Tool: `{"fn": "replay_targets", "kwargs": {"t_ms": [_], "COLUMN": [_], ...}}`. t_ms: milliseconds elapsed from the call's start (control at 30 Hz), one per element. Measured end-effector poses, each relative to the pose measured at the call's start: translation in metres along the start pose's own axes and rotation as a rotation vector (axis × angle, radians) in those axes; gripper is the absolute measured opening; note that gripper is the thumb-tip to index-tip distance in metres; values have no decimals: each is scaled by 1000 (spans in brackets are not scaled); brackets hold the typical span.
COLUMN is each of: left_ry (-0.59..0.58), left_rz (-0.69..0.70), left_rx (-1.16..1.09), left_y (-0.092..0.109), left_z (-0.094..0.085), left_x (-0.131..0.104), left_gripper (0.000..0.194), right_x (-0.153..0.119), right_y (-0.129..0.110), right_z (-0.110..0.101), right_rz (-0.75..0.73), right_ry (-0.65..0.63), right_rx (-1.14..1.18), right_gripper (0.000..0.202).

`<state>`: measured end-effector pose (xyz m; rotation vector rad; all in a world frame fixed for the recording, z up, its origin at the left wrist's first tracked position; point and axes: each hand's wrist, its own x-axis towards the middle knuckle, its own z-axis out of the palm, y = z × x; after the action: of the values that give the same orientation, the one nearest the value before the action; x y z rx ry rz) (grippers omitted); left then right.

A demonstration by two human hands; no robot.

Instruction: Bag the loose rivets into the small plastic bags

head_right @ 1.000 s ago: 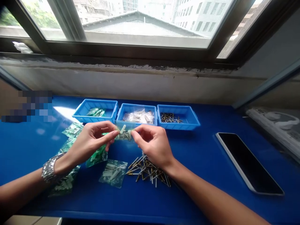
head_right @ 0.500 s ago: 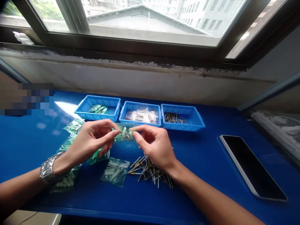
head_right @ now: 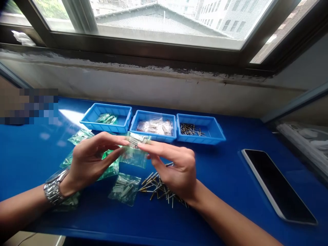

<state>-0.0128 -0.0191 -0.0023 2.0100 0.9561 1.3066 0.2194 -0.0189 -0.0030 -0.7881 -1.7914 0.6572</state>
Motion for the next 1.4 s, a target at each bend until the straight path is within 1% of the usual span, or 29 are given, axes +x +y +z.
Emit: {"fn": "replay_targets", "kwargs": {"t_ms": [100,200,333,533,600,667,700,800,900,1000,1200,1300,1400], "left_ry": [-2,-7,-19,-25,-47,-93,-119,-171,-190,-199,-196,-183,-165], "left_rz": [46,47,46,41,-2,-114,-192,-408,-512,-537,-536,-525,-478], "left_rx": [25,36,47,57,19,-71,-126,-268,-362,-404,-385,-364,-331], "left_y": [-2,-3,-2,-2,0,3,5,7,7,7,8,8,8], "left_z": [0,-1,-1,-1,-1,-1,-1,-2,-3,-4,-4,-5,-4], "left_x": [1,1,0,1,2,4,5,9,11,12,11,10,9], "left_gripper": [26,27,25,19,13,2,4,15,20,21,20,19,17], "right_x": [0,1,1,4,6,7,7,6,4,3,5,4,3], "right_y": [2,3,3,1,0,-1,-1,-1,1,1,3,4,5], "right_z": [-1,-1,-1,-1,0,2,2,4,4,4,6,7,7], "right_rz": [-41,-35,-29,0,46,130,183,350,458,480,443,403,352], "right_ry": [-23,-32,-36,-35,-54,-80,-95,-146,-166,-160,-139,-102,-58], "right_rx": [-14,-23,-59,-71,-27,24,52,155,250,284,252,191,156], "right_gripper": [52,52,47,31,21,7,8,23,28,29,26,19,9]}}
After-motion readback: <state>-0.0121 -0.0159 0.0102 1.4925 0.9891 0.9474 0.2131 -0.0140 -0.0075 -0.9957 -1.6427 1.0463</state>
